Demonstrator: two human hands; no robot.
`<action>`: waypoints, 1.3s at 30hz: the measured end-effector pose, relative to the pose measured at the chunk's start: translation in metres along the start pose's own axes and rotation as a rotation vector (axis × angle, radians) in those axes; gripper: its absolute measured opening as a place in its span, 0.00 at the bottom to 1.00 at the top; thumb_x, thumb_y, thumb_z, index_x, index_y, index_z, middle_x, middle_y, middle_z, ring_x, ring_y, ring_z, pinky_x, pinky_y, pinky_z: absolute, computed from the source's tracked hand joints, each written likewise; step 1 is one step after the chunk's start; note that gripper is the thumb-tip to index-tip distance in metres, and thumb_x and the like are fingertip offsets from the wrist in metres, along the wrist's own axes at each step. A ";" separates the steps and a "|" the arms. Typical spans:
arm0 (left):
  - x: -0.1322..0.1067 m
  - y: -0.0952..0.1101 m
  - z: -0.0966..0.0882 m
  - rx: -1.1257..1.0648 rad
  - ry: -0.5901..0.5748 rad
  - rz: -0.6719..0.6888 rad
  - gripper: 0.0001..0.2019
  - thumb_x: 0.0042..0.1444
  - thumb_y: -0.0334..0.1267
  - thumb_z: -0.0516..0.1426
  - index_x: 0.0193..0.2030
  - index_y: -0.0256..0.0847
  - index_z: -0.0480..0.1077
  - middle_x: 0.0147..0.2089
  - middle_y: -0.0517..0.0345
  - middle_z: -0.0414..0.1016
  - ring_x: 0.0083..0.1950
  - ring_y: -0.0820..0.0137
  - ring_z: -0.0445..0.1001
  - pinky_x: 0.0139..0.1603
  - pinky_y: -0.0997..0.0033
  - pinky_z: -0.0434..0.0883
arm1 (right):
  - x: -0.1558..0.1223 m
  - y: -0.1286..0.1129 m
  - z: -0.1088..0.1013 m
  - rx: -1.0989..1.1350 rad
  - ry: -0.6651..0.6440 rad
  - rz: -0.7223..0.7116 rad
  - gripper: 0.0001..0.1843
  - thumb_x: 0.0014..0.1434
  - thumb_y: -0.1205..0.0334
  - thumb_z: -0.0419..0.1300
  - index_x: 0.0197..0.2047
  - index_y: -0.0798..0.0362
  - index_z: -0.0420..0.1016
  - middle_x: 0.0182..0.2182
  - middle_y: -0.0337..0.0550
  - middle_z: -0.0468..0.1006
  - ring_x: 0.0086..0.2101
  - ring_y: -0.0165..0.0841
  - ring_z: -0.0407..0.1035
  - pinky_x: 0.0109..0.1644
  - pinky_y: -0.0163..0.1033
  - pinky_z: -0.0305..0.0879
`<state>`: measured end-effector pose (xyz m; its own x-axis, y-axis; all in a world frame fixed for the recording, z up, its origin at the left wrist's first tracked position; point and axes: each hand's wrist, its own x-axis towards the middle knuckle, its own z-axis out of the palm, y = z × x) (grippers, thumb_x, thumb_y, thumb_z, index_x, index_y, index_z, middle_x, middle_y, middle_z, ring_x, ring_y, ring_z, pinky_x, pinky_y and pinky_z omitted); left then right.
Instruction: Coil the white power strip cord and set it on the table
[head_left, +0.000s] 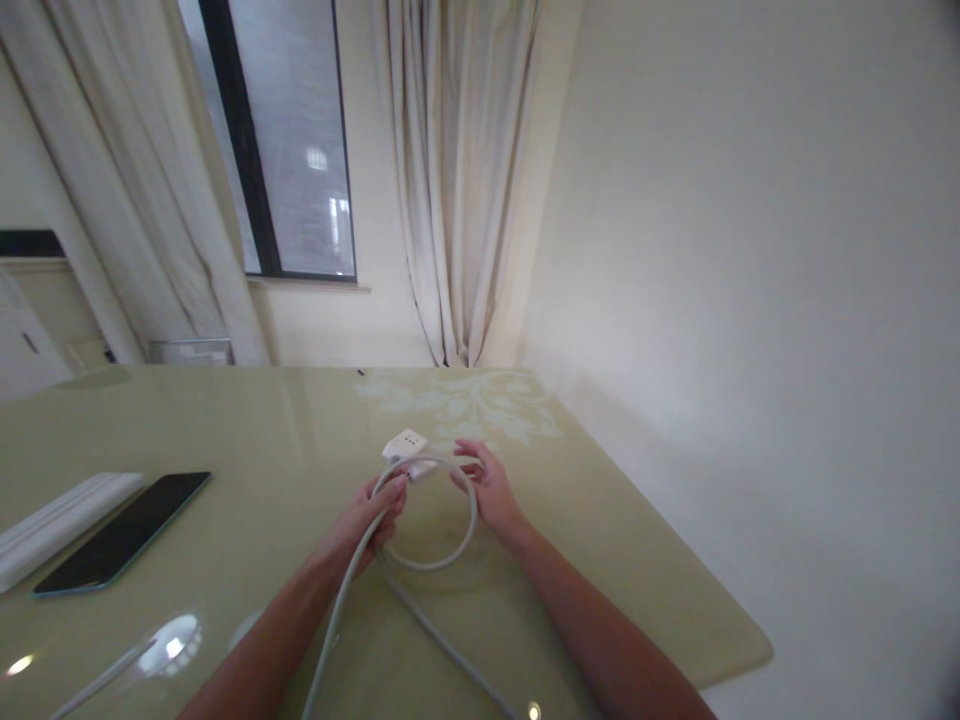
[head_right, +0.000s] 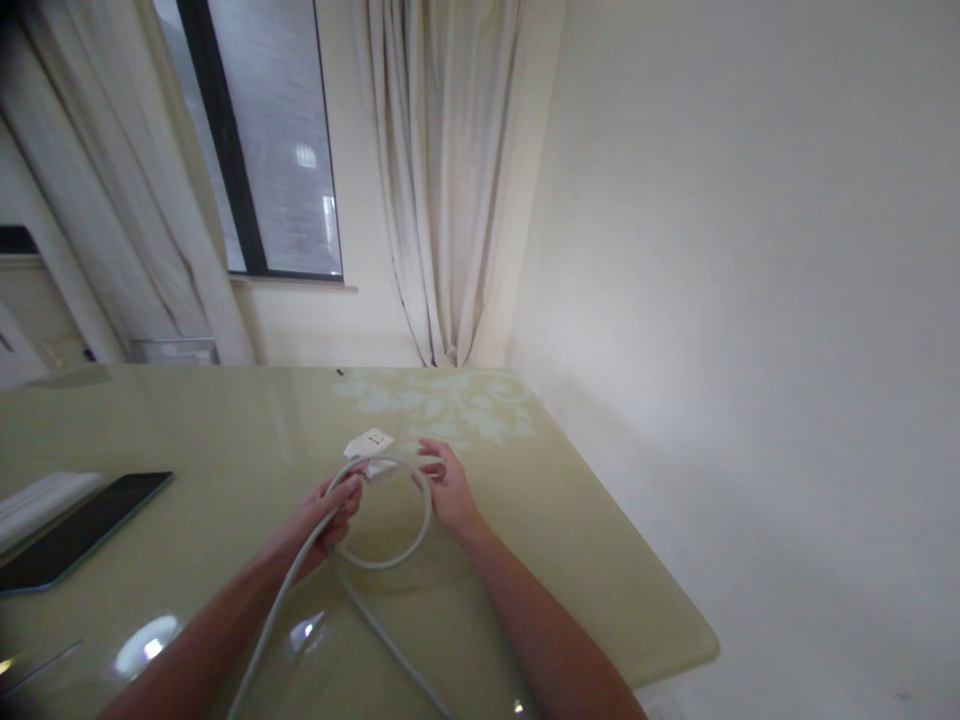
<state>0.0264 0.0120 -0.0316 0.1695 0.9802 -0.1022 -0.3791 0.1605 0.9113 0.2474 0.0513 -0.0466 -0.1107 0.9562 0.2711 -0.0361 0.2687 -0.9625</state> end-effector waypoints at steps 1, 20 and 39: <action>0.003 0.000 0.000 -0.024 0.023 0.037 0.28 0.47 0.56 0.74 0.47 0.40 0.74 0.26 0.70 0.61 0.19 0.84 0.46 0.15 0.84 0.46 | 0.001 -0.004 -0.004 -0.050 0.129 -0.020 0.29 0.56 0.44 0.70 0.56 0.49 0.74 0.49 0.48 0.76 0.39 0.34 0.72 0.43 0.40 0.71; 0.021 -0.002 -0.013 -0.026 0.630 0.362 0.28 0.45 0.62 0.71 0.36 0.42 0.67 0.25 0.69 0.67 0.20 0.79 0.60 0.21 0.78 0.58 | -0.093 -0.035 0.117 -0.245 -0.436 0.038 0.55 0.54 0.65 0.68 0.79 0.40 0.47 0.56 0.51 0.76 0.41 0.40 0.78 0.45 0.46 0.76; 0.040 0.011 -0.037 -0.096 0.501 0.204 0.12 0.52 0.41 0.64 0.39 0.40 0.68 0.25 0.69 0.61 0.19 0.79 0.57 0.20 0.79 0.54 | 0.035 -0.282 -0.079 -0.488 0.435 -0.376 0.18 0.60 0.55 0.70 0.46 0.62 0.84 0.29 0.40 0.78 0.26 0.24 0.63 0.30 0.33 0.56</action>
<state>-0.0047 0.0570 -0.0403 -0.3613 0.9239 -0.1262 -0.4446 -0.0517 0.8942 0.3322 0.0186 0.2338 0.2283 0.7222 0.6529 0.4615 0.5102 -0.7258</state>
